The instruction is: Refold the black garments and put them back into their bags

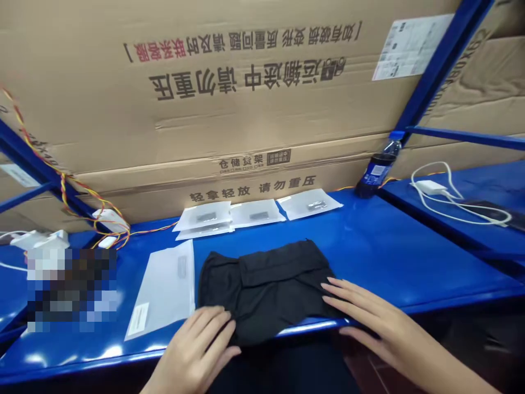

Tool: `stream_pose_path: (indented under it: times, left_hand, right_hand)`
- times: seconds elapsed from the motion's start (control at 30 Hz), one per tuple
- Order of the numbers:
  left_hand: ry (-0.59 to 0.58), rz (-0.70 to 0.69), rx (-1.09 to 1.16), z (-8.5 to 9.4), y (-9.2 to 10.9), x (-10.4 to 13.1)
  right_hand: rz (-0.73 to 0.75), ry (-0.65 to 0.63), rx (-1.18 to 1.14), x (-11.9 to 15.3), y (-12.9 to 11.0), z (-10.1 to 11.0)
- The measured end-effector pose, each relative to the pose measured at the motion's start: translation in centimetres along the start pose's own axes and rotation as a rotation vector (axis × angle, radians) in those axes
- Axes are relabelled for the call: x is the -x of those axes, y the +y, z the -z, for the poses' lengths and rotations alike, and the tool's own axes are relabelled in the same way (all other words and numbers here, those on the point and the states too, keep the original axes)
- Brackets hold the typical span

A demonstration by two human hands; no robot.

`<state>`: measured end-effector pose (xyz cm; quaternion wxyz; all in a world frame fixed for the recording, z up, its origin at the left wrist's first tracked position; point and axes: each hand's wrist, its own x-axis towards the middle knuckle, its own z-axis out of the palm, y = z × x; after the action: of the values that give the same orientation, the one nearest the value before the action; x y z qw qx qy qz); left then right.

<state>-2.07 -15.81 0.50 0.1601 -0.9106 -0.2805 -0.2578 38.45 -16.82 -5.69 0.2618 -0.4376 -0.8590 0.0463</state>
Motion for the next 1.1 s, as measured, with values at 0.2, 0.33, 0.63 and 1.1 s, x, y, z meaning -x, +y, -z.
stream_pose_path:
  times: [0.2,0.33,0.63,1.1]
  left_hand:
    - [0.064,-0.077,0.017,1.3,0.9,1.6]
    - [0.185,0.240,0.199,0.7,-0.9,0.1]
    - [-0.161,0.581,0.164,-4.2,-8.0,-4.3]
    - [-0.112,0.132,0.044,-5.8,-0.6,-4.1]
  right_hand:
    - [-0.135,0.099,-0.193,1.1,-0.5,0.7]
    - [-0.441,0.302,-0.337,-1.5,-0.8,1.3]
    - [-0.606,0.181,-0.194,-9.1,2.4,-0.9]
    - [-0.743,0.165,-0.090,-10.5,2.7,-1.8]
